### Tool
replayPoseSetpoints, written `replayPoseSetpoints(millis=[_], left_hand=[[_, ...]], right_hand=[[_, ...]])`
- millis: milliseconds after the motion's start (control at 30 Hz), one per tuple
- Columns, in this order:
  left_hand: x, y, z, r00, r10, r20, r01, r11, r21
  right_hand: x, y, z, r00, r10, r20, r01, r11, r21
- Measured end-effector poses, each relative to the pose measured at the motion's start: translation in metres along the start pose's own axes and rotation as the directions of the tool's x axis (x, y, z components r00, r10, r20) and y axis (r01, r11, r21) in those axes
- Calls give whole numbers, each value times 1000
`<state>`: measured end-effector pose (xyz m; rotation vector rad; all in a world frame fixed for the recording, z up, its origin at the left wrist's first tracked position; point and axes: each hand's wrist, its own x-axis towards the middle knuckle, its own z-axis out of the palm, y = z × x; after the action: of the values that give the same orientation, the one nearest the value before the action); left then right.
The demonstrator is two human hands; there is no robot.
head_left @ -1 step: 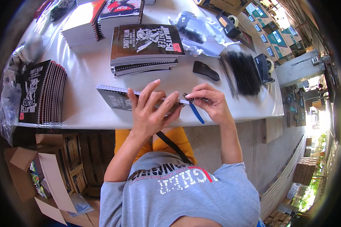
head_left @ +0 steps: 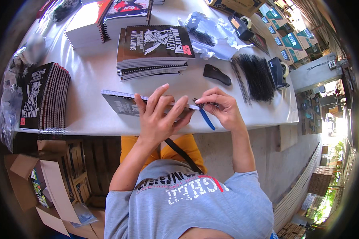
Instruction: The person binds books by inserting a plastic spiral into the pre-punched holes and then uses a blue tool to crimp the ends of the spiral. The person then places the finished books into a cardboard box.
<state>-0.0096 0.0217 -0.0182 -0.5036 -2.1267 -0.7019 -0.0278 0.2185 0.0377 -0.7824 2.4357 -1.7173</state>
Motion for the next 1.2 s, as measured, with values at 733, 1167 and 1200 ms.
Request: replayPoseSetpoints(millis=[733, 1167, 1200], left_hand=[[-6, 5, -15, 994, -88, 66, 78, 986, 148], [-7, -3, -21, 999, -31, 44, 32, 999, -27], [-8, -3, -22, 998, -48, 41, 49, 999, -5]], right_hand=[[-7, -12, 3, 995, 26, 98, -14, 992, -125], [30, 137, -73, 973, 135, -188, -231, 568, -790], [31, 120, -62, 983, 109, -149, -150, 944, -295]])
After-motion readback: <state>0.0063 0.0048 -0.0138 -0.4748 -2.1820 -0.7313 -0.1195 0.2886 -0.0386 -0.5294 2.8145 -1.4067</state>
